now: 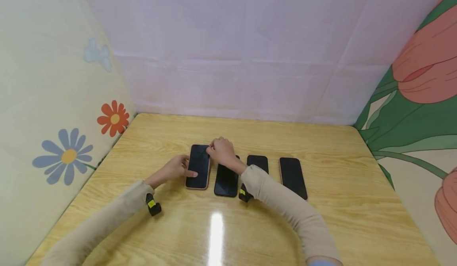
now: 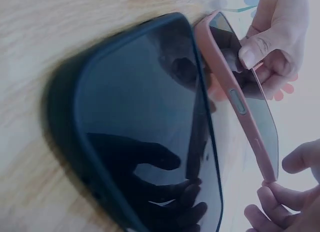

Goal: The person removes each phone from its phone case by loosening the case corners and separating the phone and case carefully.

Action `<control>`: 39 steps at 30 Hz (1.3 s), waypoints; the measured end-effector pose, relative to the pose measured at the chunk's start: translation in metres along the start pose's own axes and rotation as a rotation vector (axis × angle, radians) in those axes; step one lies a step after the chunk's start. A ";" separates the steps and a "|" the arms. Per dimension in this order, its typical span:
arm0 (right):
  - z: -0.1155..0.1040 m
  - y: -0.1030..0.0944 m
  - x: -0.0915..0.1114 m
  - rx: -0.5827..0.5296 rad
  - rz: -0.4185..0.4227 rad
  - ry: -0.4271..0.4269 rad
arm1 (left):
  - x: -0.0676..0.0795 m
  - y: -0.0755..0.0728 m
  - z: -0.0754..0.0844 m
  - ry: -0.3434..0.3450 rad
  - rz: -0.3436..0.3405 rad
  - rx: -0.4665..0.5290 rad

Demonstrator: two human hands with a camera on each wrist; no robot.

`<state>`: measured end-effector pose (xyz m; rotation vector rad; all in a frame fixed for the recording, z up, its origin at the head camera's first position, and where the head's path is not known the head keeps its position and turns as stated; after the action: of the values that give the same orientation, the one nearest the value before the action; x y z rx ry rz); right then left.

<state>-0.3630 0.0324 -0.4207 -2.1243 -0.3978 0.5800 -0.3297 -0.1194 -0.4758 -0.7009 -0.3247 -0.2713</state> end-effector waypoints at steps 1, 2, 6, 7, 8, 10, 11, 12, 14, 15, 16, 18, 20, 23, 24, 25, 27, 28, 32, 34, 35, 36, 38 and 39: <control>-0.001 -0.001 0.000 -0.003 0.002 -0.004 | 0.000 0.000 0.000 -0.001 -0.010 0.021; -0.001 -0.001 -0.001 -0.004 0.005 -0.009 | -0.001 0.001 0.000 -0.005 -0.025 0.052; -0.002 -0.002 0.000 -0.023 0.012 -0.009 | -0.001 0.006 -0.001 -0.013 -0.094 0.181; -0.001 -0.002 0.001 -0.026 0.013 -0.010 | -0.001 0.008 -0.002 -0.019 -0.108 0.209; -0.001 -0.003 0.001 -0.030 0.016 -0.013 | -0.001 0.009 -0.002 -0.027 -0.122 0.239; 0.000 -0.004 0.002 -0.045 0.021 -0.018 | -0.001 0.010 -0.003 -0.043 -0.135 0.279; 0.000 -0.004 0.003 -0.054 0.025 -0.024 | -0.002 0.010 -0.004 -0.051 -0.140 0.297; 0.000 -0.005 0.003 -0.059 0.026 -0.030 | -0.001 0.010 -0.004 -0.058 -0.142 0.305; -0.001 -0.007 0.003 -0.076 0.028 -0.041 | -0.002 0.010 -0.004 -0.062 -0.145 0.327; -0.001 -0.008 0.003 -0.084 0.024 -0.045 | -0.002 0.010 -0.003 -0.061 -0.145 0.335; -0.001 -0.009 0.003 -0.090 0.021 -0.049 | -0.001 0.010 -0.002 -0.060 -0.144 0.344; -0.001 -0.010 0.003 -0.099 0.006 -0.049 | -0.001 0.010 0.000 -0.050 -0.146 0.358; 0.001 -0.010 0.004 -0.114 -0.005 -0.045 | 0.000 0.011 0.003 -0.033 -0.142 0.371; 0.004 -0.011 0.005 -0.152 -0.015 -0.035 | 0.002 0.010 0.009 0.018 -0.140 0.380; 0.005 -0.012 0.006 -0.165 -0.015 -0.034 | 0.003 0.009 0.011 0.038 -0.137 0.386; 0.006 -0.014 0.007 -0.178 -0.014 -0.034 | 0.004 0.008 0.013 0.059 -0.134 0.386; 0.006 -0.017 0.008 -0.195 -0.011 -0.040 | 0.005 0.006 0.018 0.095 -0.124 0.380; 0.006 -0.019 0.008 -0.199 -0.011 -0.045 | 0.006 0.005 0.019 0.108 -0.116 0.375; 0.002 -0.025 0.009 -0.203 -0.023 -0.071 | 0.008 0.003 0.026 0.148 -0.078 0.332; 0.000 -0.026 0.009 -0.212 -0.043 -0.080 | 0.009 0.002 0.029 0.159 -0.064 0.321; 0.000 -0.026 0.010 -0.218 -0.052 -0.081 | 0.009 0.002 0.030 0.161 -0.057 0.322; 0.000 -0.026 0.010 -0.225 -0.062 -0.080 | 0.010 0.002 0.031 0.166 -0.052 0.325; -0.001 -0.026 0.011 -0.248 -0.075 -0.079 | 0.011 0.002 0.033 0.170 -0.037 0.333; -0.002 -0.027 0.011 -0.258 -0.079 -0.078 | 0.011 0.002 0.034 0.175 -0.033 0.340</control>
<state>-0.3543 0.0518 -0.4011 -2.3237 -0.6267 0.5931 -0.3254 -0.0967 -0.4489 -0.3340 -0.2081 -0.2980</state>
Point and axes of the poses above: each hand's wrist, its own x-axis away from the middle knuckle, its own y-axis out of the palm, z = x × y, the point moved 9 cm from there along -x, towards the middle knuckle, and after that the axes turned 11 degrees about -y, right-handed, at the moved point
